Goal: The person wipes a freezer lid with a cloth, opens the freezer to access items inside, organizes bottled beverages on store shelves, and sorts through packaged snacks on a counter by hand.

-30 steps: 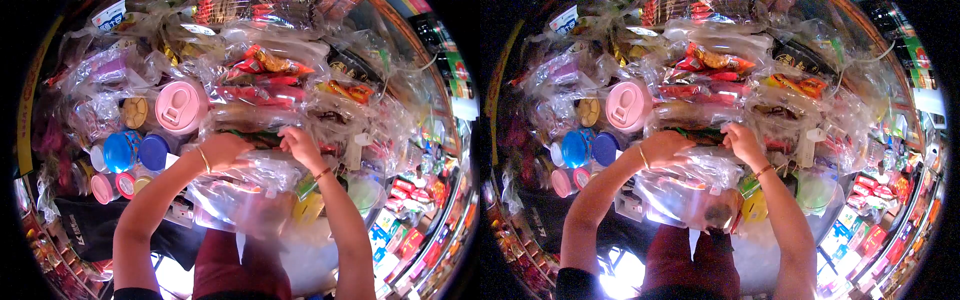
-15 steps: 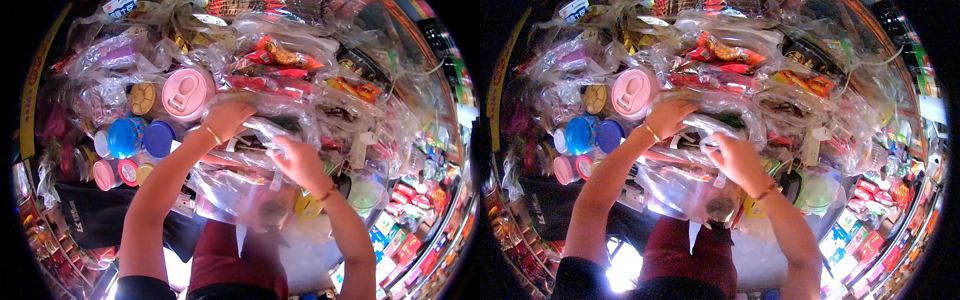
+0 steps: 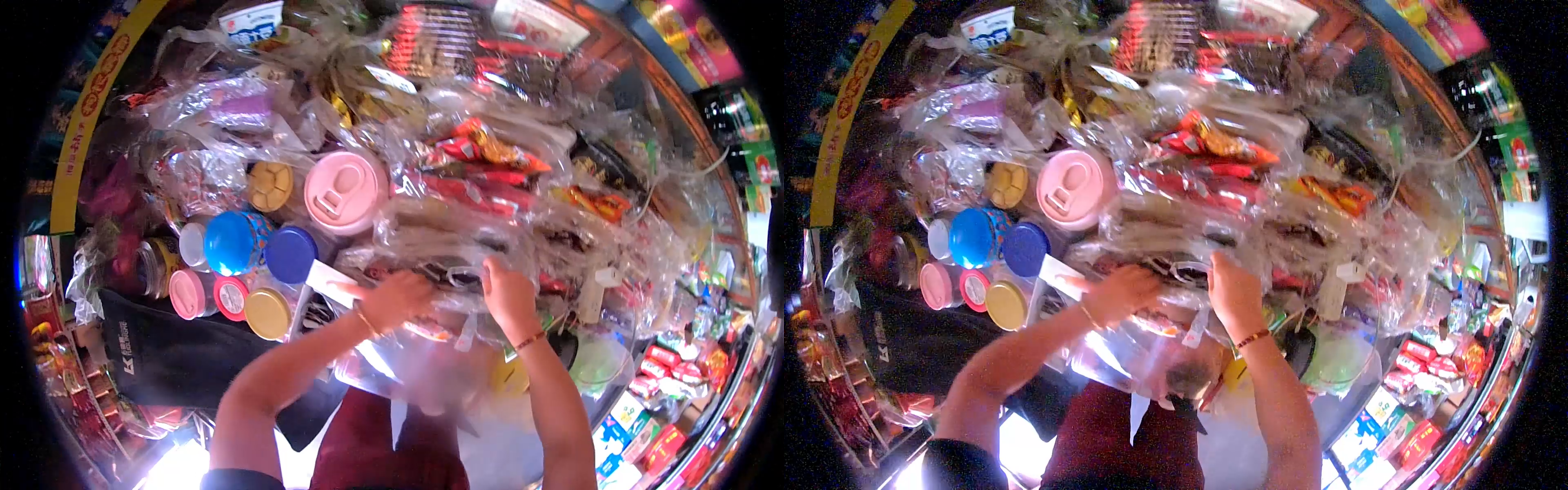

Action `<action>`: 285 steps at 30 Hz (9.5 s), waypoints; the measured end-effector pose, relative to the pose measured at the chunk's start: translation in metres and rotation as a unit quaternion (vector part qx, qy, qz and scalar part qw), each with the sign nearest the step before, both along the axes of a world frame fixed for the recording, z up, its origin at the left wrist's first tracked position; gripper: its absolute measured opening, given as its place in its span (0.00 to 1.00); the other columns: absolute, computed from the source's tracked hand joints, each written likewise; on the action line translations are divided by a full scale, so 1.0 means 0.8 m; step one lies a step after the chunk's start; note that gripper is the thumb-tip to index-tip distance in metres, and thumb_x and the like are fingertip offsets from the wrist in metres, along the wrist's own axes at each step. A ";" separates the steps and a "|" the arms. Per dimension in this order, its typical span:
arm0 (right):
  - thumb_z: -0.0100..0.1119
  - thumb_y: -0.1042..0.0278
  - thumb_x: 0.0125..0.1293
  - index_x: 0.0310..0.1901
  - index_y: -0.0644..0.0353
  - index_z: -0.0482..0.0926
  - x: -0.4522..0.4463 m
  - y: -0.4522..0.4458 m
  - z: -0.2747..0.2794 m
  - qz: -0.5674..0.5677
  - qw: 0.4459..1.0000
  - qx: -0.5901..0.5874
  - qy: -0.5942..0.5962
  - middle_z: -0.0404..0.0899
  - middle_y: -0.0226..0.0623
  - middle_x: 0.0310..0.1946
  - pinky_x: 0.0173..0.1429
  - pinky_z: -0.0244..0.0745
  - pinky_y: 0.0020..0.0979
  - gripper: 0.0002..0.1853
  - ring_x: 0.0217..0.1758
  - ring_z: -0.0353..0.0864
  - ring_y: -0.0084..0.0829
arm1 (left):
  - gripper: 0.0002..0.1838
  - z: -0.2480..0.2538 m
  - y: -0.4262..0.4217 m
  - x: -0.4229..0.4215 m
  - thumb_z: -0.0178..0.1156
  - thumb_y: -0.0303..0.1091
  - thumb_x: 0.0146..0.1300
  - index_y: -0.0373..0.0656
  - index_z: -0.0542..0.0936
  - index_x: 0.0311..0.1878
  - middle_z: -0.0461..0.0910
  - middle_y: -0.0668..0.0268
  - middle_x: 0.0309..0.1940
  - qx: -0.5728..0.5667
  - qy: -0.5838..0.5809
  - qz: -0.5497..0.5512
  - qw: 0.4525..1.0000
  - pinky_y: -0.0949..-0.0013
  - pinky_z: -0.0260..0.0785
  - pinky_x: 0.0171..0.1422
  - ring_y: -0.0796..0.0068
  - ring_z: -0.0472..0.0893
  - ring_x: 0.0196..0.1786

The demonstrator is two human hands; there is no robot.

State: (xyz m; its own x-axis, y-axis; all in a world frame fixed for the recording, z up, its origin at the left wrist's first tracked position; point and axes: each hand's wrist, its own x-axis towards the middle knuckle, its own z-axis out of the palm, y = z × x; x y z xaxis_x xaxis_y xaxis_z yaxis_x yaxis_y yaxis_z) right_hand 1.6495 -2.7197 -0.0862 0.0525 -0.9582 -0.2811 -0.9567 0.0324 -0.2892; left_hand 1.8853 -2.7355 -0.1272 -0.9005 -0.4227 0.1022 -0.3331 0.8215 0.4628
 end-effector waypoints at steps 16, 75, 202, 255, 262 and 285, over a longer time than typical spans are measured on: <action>0.51 0.68 0.67 0.48 0.58 0.77 0.042 -0.152 0.094 -0.052 0.929 -0.182 -0.319 0.82 0.40 0.29 0.31 0.72 0.31 0.11 0.28 0.81 0.38 | 0.19 0.086 -0.214 0.036 0.54 0.40 0.60 0.42 0.74 0.52 0.77 0.56 0.47 -0.062 0.131 0.271 0.952 0.53 0.65 0.58 0.55 0.75 0.53; 0.54 0.60 0.64 0.34 0.63 0.72 -0.109 -0.399 0.073 0.036 0.907 -0.405 0.111 0.77 0.52 0.22 0.29 0.71 0.47 0.13 0.26 0.77 0.53 | 0.24 0.000 -0.234 0.046 0.52 0.46 0.60 0.38 0.74 0.52 0.74 0.60 0.53 -0.020 -0.044 0.325 0.944 0.54 0.51 0.69 0.65 0.68 0.62; 0.55 0.61 0.67 0.38 0.58 0.79 0.205 -0.423 0.048 -0.251 0.730 0.041 -0.634 0.55 0.15 0.14 0.18 0.42 0.19 0.10 0.14 0.49 0.10 | 0.17 0.057 -0.249 0.200 0.52 0.34 0.57 0.47 0.75 0.51 0.78 0.61 0.41 0.065 -0.189 0.311 0.929 0.60 0.70 0.48 0.61 0.78 0.43; 0.53 0.69 0.67 0.41 0.65 0.78 0.112 0.031 0.117 -0.007 0.977 0.043 -0.207 0.80 0.46 0.31 0.38 0.72 0.36 0.09 0.33 0.79 0.40 | 0.41 0.118 -0.210 0.331 0.59 0.27 0.47 0.39 0.56 0.68 0.62 0.52 0.64 -0.074 0.031 0.538 0.839 0.52 0.51 0.71 0.56 0.61 0.68; 0.54 0.68 0.67 0.42 0.64 0.78 0.076 0.109 0.073 0.095 0.985 -0.044 -0.137 0.80 0.45 0.32 0.40 0.72 0.37 0.10 0.35 0.78 0.43 | 0.45 0.153 -0.225 0.443 0.64 0.37 0.45 0.45 0.57 0.69 0.66 0.60 0.63 -0.125 -0.277 0.428 0.851 0.51 0.40 0.74 0.66 0.61 0.69; 0.57 0.72 0.63 0.46 0.61 0.79 0.483 -0.259 0.005 0.156 0.838 -0.128 -0.506 0.79 0.27 0.27 0.22 0.64 0.22 0.11 0.18 0.70 0.18 | 0.54 0.084 -0.218 0.534 0.71 0.43 0.40 0.44 0.52 0.70 0.70 0.55 0.59 0.165 0.091 0.534 0.824 0.54 0.50 0.70 0.51 0.65 0.64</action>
